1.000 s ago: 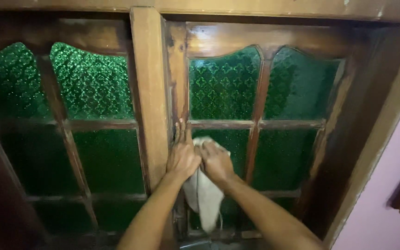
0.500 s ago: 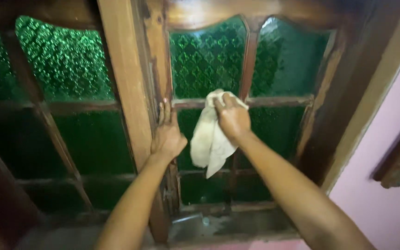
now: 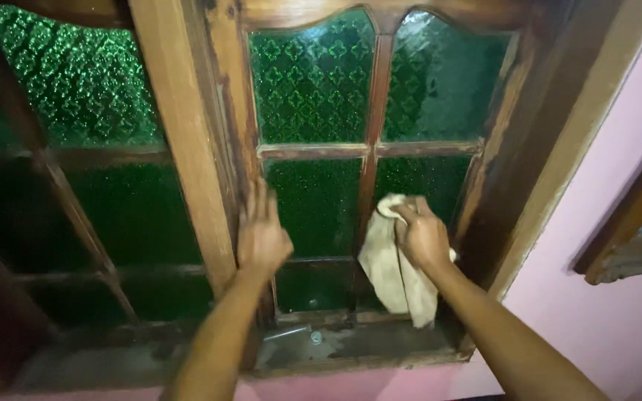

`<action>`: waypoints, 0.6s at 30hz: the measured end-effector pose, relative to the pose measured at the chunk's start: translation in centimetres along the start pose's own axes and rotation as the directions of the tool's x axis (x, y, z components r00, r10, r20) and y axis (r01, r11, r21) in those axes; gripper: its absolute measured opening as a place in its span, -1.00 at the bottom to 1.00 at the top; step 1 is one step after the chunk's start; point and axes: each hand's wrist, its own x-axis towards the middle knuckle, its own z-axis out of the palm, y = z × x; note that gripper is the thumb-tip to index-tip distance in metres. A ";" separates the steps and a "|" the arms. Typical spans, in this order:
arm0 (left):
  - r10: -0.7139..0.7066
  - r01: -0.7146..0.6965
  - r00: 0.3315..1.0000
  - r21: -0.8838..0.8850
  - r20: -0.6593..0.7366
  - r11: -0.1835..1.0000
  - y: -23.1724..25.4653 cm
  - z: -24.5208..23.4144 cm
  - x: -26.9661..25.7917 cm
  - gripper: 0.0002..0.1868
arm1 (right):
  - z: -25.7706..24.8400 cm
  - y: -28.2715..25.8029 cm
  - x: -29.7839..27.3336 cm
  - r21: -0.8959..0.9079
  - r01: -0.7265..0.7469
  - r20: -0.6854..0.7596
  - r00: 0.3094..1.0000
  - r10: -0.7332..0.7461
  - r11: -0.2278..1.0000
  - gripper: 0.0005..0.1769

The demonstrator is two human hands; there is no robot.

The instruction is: Clean the glass panes and wooden frame of a window using a cloth.

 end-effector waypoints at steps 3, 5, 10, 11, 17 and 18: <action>0.029 -0.080 0.955 0.163 0.295 0.983 2.0 4.3 -4.4 -0.22 | 1.6 1.8 -3.5 0.025 -0.116 0.070 0.991 0.114 0.993 -0.75; 0.002 -0.010 0.935 0.022 0.355 1.000 2.4 9.8 -7.0 -0.15 | 2.2 1.7 -5.3 0.029 -0.152 0.082 0.985 0.150 0.988 -0.74; -0.040 0.088 0.922 -0.108 0.384 0.990 3.6 17.6 -13.9 -0.44 | 6.6 2.9 -11.5 0.098 -0.250 0.079 0.967 0.243 0.963 -0.70; -0.104 0.173 0.860 -0.095 0.500 0.980 3.3 20.3 -14.8 -0.63 | 7.3 2.3 -12.6 0.116 -0.312 0.118 0.947 0.299 0.943 -0.69; -0.146 0.230 0.827 -0.091 0.543 0.969 2.2 27.4 -20.1 -0.83 | 14.3 1.6 -19.7 0.266 -0.339 0.140 0.940 0.312 0.903 -0.69; -0.151 0.223 0.838 -0.077 0.525 0.972 2.1 28.3 -20.7 -0.81 | 15.2 1.2 -20.5 0.277 -0.327 0.139 0.944 0.299 0.904 -0.71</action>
